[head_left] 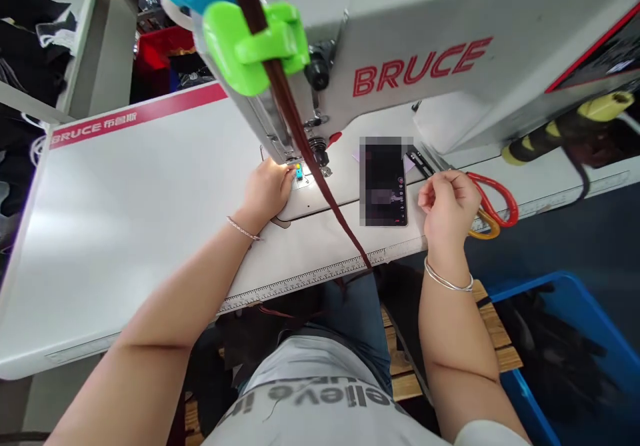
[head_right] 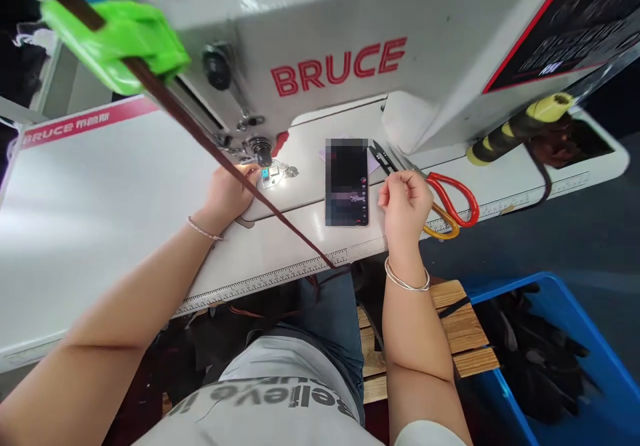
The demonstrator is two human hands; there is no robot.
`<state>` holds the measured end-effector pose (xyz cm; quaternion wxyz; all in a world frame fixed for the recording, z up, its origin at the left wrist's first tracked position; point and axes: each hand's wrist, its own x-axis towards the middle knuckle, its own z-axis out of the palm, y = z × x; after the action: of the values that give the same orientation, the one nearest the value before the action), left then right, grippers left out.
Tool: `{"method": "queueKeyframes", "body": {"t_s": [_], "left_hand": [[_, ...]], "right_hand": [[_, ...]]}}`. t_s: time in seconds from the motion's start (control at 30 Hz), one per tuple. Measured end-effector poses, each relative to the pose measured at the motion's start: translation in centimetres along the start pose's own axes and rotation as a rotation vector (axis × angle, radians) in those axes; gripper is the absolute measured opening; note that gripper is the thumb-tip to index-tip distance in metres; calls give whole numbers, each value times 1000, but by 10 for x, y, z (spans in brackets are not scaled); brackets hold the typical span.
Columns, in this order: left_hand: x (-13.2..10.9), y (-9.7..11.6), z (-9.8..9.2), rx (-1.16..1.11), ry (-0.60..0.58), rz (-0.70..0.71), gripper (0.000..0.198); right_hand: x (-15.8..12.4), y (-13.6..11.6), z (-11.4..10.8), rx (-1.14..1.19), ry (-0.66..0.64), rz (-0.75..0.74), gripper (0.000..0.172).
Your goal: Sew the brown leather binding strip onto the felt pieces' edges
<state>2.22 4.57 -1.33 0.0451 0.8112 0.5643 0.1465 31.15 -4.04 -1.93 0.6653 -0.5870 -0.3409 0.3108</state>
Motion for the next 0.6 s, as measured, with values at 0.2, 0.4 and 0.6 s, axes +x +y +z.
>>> {"method": "queueKeyframes", "body": {"t_s": [0.2, 0.4, 0.6], "left_hand": [[1, 8, -10, 44, -89, -19, 33], [2, 7, -11, 56, -112, -5, 37], [2, 2, -7, -4, -95, 17, 33]], "right_hand": [[10, -33, 15, -212, -138, -85, 19], [26, -68, 62, -556, -411, -286, 9], [20, -55, 105, -779, -611, -358, 8]]}}
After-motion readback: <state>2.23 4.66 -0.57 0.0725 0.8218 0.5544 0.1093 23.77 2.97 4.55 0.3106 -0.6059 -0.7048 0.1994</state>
